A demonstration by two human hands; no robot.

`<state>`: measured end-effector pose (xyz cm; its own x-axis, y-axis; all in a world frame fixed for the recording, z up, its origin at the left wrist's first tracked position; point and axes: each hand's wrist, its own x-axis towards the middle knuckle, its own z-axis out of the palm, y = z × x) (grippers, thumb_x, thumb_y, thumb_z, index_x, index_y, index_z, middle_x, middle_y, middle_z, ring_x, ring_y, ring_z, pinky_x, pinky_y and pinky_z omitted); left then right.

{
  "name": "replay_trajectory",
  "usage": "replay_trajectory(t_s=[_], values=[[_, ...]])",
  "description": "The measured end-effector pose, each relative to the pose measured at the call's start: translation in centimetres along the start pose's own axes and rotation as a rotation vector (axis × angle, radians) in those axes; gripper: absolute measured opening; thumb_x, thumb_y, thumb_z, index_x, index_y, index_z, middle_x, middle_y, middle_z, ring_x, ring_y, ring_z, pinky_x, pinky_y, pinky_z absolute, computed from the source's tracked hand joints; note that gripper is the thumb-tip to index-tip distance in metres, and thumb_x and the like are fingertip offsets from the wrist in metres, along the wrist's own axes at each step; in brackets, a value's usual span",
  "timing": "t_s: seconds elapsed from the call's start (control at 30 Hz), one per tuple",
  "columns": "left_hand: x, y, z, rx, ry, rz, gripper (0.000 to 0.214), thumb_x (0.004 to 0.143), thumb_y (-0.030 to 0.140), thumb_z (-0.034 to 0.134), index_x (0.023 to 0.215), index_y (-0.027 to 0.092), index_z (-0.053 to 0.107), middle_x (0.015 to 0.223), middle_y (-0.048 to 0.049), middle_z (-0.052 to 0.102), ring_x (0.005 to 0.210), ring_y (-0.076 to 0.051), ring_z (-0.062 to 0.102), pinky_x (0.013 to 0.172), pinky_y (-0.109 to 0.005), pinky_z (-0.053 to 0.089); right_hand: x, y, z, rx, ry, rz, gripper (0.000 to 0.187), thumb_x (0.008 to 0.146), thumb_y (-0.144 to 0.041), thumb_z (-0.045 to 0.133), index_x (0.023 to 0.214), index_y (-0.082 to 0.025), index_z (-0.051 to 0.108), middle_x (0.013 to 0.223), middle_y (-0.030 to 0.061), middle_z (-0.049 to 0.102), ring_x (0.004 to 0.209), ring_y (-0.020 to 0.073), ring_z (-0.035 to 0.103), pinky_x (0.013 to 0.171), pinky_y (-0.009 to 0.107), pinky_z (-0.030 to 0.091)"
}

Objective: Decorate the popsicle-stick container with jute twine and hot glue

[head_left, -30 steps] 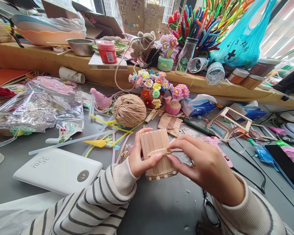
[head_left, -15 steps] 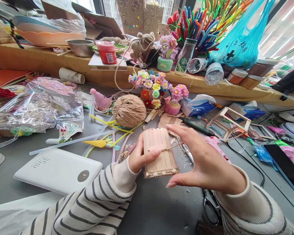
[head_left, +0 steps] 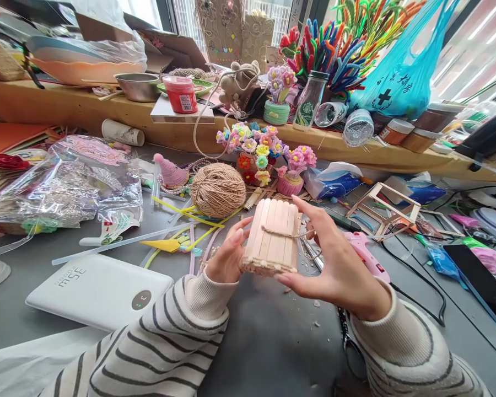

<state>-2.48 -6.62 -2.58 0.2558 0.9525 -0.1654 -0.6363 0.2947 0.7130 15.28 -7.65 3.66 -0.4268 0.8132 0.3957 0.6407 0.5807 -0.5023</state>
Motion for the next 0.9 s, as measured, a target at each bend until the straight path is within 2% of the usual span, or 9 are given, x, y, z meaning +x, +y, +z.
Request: replay_trajectory(t_s=[0.13,0.23,0.33,0.53,0.67,0.9], values=[[-0.1,0.1,-0.4,0.068,0.032,-0.011,0.064,0.061,0.055,0.068,0.113,0.022,0.052,0.111,-0.0062,0.060,0.104,-0.030,0.054,0.075,-0.036,0.048,0.0,-0.1,1.5,-0.038,0.146,0.036,0.094,0.063,-0.046,0.068,0.138,-0.013,0.021,0.132,0.0173,0.041,0.120,0.0293,0.040,0.096,0.049,0.040],[-0.1,0.0,-0.5,0.117,0.038,-0.015,0.059,0.061,0.052,0.070,0.109,0.022,0.053,0.114,-0.0066,0.059,0.104,-0.031,0.055,0.074,-0.037,0.049,-0.1,-0.2,2.1,-0.104,0.171,-0.011,0.091,0.064,-0.044,0.067,0.137,-0.012,0.023,0.130,0.0171,0.042,0.121,0.0287,0.039,0.099,0.048,0.037],[0.2,-0.2,-0.5,0.158,0.056,-0.019,0.060,0.060,0.050,0.071,0.109,0.021,0.053,0.114,-0.0084,0.059,0.106,-0.033,0.055,0.073,-0.037,0.049,-0.1,-0.5,2.4,-0.170,0.157,-0.038,0.088,0.064,-0.044,0.066,0.135,-0.010,0.026,0.130,0.0170,0.041,0.122,0.0279,0.037,0.102,0.046,0.035],[0.7,-0.1,-0.6,0.262,0.078,0.059,0.062,0.056,0.042,0.075,0.106,0.013,0.052,0.106,-0.0113,0.062,0.108,-0.034,0.053,0.086,-0.043,0.043,-0.5,-1.1,2.8,-0.255,0.077,-0.035,0.087,0.066,-0.043,0.064,0.136,-0.007,0.026,0.132,0.0189,0.039,0.124,0.0298,0.035,0.101,0.046,0.035],[0.5,0.2,-0.6,0.315,0.056,0.005,0.064,0.060,0.039,0.074,0.112,0.011,0.049,0.109,-0.0130,0.060,0.105,-0.033,0.055,0.084,-0.042,0.044,-0.6,-1.3,3.0,-0.261,0.044,-0.045,0.086,0.068,-0.041,0.063,0.137,-0.008,0.026,0.133,0.0195,0.038,0.124,0.0295,0.036,0.100,0.047,0.036],[0.5,0.0,-0.6,0.331,0.051,0.014,0.064,0.058,0.035,0.076,0.112,0.013,0.049,0.108,-0.0117,0.061,0.102,-0.030,0.057,0.083,-0.039,0.044,-0.7,-1.3,2.8,-0.270,0.004,-0.055,0.085,0.069,-0.042,0.062,0.138,-0.009,0.025,0.136,0.0196,0.036,0.126,0.0294,0.034,0.100,0.048,0.035]])
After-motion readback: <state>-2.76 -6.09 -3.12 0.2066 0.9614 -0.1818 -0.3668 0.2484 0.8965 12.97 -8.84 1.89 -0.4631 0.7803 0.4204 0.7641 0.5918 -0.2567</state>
